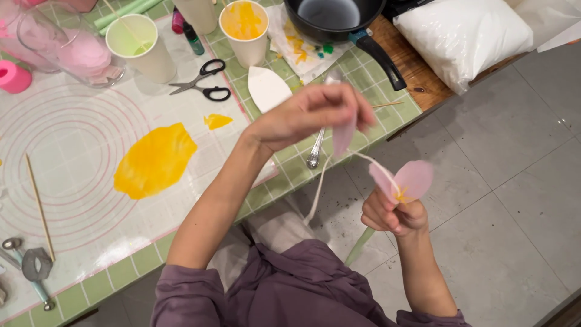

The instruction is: Assembling wax flower petals onto a wick and stem to create a decorative candle.

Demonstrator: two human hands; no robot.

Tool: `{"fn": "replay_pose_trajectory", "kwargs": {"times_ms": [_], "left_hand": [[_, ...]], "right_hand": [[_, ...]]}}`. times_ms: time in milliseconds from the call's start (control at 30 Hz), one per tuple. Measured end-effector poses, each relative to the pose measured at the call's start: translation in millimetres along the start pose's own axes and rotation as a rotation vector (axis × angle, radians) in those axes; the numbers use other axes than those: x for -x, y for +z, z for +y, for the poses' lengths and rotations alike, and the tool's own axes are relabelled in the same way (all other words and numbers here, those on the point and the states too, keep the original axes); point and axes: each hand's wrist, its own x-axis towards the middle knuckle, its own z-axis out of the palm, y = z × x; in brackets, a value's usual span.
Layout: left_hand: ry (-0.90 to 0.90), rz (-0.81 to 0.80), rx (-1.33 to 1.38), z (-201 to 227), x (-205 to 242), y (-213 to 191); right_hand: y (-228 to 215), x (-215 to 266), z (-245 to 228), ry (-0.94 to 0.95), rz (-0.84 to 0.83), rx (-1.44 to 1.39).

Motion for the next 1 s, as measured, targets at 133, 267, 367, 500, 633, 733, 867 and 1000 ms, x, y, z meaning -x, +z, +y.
{"fn": "replay_pose_trajectory", "kwargs": {"times_ms": [133,267,367,500,633,733,867,1000], "left_hand": [[0.039,0.446,-0.071,13.6,-12.8,-27.1],[0.134,0.721,-0.502,21.5,-57.2,-103.4],[0.014,0.862,-0.887,-0.1,-92.4,-167.6],[-0.118,0.953,-1.209,-29.0,-119.9,-208.2],[0.102,0.83,-0.709,-35.1,-118.7,-166.4],[-0.153,0.525,-0.653,-32.5,-76.6,-114.9],[-0.44,0.387,-0.718,-23.4,-9.7,-75.7],[-0.693,0.345,-0.919,-20.7,38.8,-52.4]], "right_hand": [[-28.8,23.1,-5.1,-0.151,0.023,-0.058],[-31.5,36.5,-20.5,-0.321,0.124,-0.052],[-26.7,39.6,-30.2,-0.473,0.249,0.014],[-24.2,38.2,-40.2,-0.588,0.398,0.274],[-30.0,40.4,-45.6,-0.643,0.482,0.516],[-30.6,37.1,-42.6,-0.661,0.509,0.631],[-31.2,31.6,-34.7,-0.652,0.52,0.69],[-40.8,23.7,-10.9,-0.617,0.543,0.676]]}}
